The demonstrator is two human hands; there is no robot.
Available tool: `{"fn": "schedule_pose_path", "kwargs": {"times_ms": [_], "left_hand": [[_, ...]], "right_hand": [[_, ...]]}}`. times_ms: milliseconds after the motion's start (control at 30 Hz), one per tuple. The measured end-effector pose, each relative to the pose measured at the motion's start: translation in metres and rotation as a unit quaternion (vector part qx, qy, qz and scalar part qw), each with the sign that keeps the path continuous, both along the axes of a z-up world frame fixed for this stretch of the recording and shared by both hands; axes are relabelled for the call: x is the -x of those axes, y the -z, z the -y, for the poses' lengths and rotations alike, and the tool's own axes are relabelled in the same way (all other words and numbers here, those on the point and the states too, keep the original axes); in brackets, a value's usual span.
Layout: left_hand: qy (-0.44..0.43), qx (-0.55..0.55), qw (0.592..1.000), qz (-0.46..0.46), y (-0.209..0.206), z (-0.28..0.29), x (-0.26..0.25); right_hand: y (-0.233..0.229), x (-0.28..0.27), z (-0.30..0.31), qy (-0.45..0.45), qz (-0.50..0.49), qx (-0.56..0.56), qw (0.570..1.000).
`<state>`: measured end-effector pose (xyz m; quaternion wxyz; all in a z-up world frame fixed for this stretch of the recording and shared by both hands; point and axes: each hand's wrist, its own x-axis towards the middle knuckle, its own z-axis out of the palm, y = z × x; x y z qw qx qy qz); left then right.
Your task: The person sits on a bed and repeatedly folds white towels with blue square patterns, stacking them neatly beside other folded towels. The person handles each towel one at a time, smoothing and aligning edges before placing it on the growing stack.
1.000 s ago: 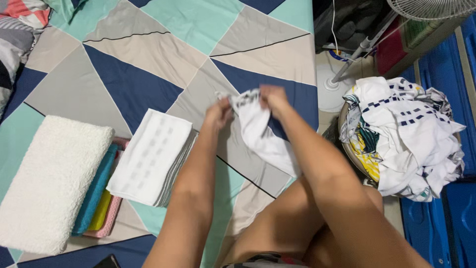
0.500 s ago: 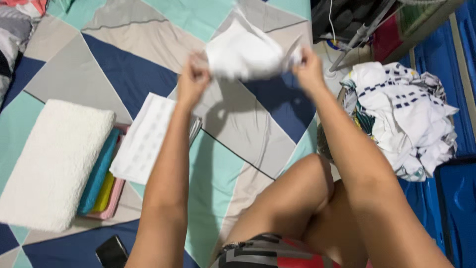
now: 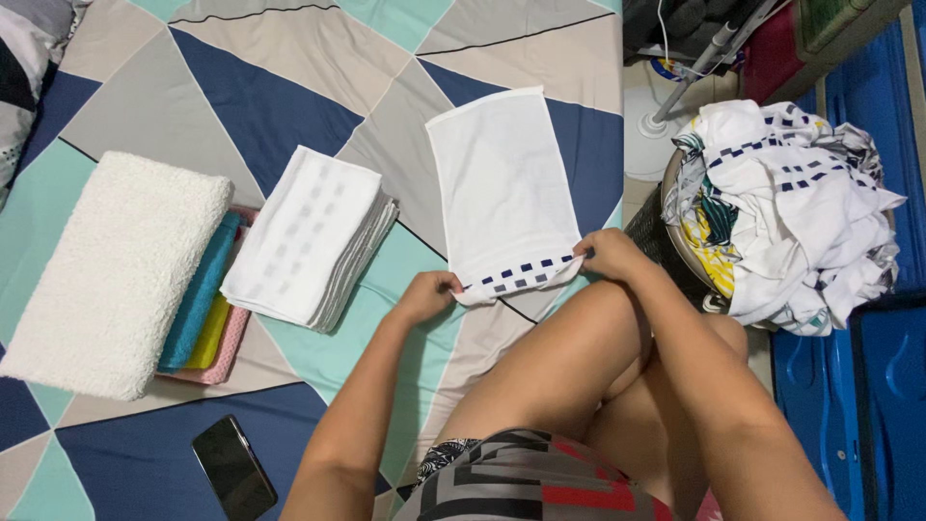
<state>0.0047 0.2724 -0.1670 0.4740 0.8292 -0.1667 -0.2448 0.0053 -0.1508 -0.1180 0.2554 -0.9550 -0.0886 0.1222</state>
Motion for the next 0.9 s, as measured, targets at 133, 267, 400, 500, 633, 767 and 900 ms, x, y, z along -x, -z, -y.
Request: {"fn": "schedule_pose_path", "kwargs": {"times_ms": [133,267,400,500,633,767,900], "left_hand": [[-0.035,0.170,0.982,-0.075,0.013,-0.006,-0.053],[-0.191,0.275,0.938,-0.086,0.010,0.011,-0.115],[-0.279,0.151,0.948,-0.005,0.005,0.044,-0.103],[-0.292,0.042,0.955,0.032,-0.001,0.052,-0.065],[-0.248,-0.038,0.966,0.062,-0.001,0.049,-0.036],[-0.275,0.052,0.960,0.003,0.007,0.049,-0.059],[-0.319,0.225,0.907,-0.158,0.015,0.063,-0.108]], "right_hand": [[0.000,-0.031,0.008,0.030,-0.073,-0.058,0.995],[0.002,-0.072,-0.006,0.204,-0.019,-0.338,0.919],[0.006,-0.071,-0.031,0.309,0.013,-0.254,0.917],[0.008,-0.047,-0.041,0.288,0.051,-0.202,0.935],[0.022,-0.030,-0.045,0.218,0.148,-0.029,0.964],[0.040,-0.040,-0.036,0.242,0.143,-0.115,0.953],[0.041,-0.066,-0.035,0.274,0.093,-0.242,0.926]]}}
